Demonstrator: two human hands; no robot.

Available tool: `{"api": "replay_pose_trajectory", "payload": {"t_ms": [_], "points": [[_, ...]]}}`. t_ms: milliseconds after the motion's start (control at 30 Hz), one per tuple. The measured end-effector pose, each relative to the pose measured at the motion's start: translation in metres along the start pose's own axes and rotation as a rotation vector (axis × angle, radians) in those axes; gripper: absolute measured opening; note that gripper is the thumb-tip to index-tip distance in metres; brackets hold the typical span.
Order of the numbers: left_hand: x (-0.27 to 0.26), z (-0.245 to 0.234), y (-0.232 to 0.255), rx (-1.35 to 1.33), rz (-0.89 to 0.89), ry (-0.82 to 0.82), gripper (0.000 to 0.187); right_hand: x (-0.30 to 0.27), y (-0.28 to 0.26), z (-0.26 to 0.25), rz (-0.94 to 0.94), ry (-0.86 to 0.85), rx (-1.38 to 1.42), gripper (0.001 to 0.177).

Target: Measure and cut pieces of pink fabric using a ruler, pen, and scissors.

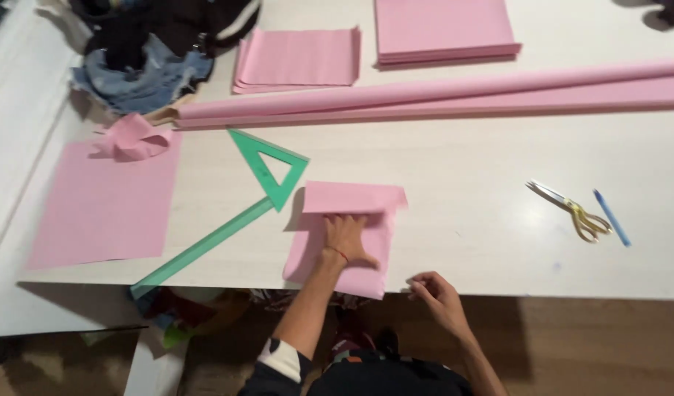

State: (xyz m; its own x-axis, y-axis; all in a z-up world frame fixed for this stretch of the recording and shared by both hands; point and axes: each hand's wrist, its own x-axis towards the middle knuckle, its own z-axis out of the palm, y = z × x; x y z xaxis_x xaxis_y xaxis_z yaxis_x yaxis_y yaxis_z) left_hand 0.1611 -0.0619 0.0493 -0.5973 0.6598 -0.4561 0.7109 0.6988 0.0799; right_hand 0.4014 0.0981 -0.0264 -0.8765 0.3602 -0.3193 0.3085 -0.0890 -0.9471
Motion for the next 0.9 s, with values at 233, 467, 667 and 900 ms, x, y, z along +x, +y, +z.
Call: {"api": "replay_pose_trajectory", "payload": {"t_ms": [233,467,667,900], "points": [[0.021,-0.043,-0.029,-0.029,-0.067,0.288,0.167,-0.006,-0.008,0.004,-0.038,-0.012,-0.001,0.021],[0.049,-0.025,-0.041,-0.059,-0.037,0.129,0.163,-0.008,-0.009,0.009,-0.079,0.019,0.028,0.020],[0.044,-0.030,-0.042,-0.059,-0.088,0.092,0.149,-0.008,-0.012,0.014,0.014,0.065,-0.006,0.023],[0.046,-0.020,-0.047,-0.057,-0.072,0.118,0.146,-0.011,-0.009,0.021,-0.037,0.099,0.021,0.023]]}}
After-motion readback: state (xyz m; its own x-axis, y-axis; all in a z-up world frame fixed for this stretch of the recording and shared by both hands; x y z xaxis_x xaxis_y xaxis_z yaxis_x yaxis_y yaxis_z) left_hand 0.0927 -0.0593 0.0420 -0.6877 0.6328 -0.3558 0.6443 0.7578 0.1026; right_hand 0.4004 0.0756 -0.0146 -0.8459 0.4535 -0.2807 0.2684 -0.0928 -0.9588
